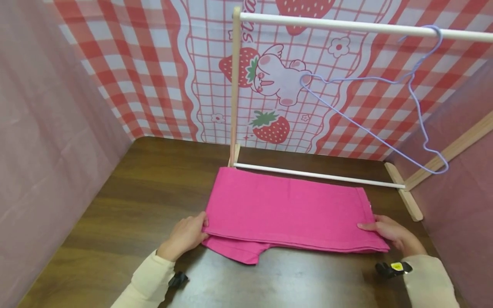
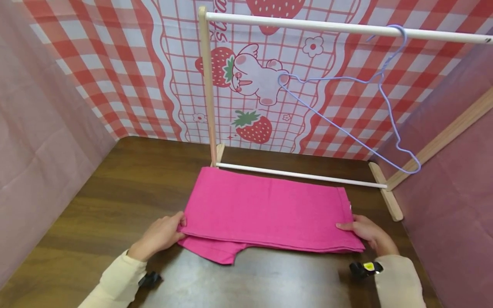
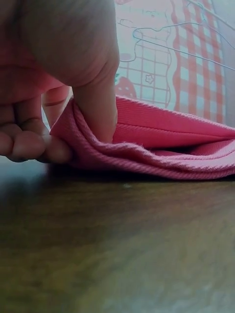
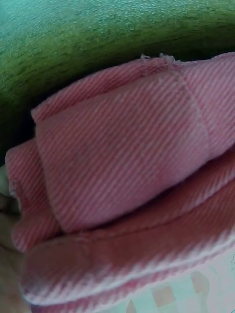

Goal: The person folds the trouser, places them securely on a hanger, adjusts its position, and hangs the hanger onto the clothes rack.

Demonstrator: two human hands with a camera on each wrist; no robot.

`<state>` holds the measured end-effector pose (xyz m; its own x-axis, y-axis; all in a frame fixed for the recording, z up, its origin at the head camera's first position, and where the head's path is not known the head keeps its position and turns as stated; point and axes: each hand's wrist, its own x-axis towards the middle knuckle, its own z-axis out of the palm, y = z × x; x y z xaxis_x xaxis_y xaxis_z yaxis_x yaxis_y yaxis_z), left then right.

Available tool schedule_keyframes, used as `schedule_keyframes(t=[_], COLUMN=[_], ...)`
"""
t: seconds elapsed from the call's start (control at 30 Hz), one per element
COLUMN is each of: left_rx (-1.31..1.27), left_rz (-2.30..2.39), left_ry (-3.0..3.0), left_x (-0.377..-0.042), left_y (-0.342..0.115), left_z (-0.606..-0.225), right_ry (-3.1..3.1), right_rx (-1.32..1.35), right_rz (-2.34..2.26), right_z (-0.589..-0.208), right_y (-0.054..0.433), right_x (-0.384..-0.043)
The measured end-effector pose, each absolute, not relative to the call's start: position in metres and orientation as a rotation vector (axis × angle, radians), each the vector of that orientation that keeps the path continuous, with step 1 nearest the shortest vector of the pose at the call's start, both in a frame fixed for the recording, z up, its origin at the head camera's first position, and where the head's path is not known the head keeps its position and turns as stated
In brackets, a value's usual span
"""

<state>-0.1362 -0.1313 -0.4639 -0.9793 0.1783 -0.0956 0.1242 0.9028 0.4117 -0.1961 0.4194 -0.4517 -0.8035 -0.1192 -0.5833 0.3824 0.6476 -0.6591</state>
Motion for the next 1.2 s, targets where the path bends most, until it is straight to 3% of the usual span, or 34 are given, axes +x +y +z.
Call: schedule_keyframes(t=[0.83, 1.2], left_rx=[0.296, 0.193], left_rz=[0.910, 0.999], left_ry=[2.714, 2.712], left_x=[-0.144, -0.184], left_y=[-0.151, -0.149], left_z=[-0.454, -0.453], right_ry=[2.308, 2.328], right_rx=[0.268, 0.299], right_rz=[-1.070, -1.121], right_z=[-0.445, -0.441], right_y=[0.421, 0.423], right_x=[-0.205, -0.227])
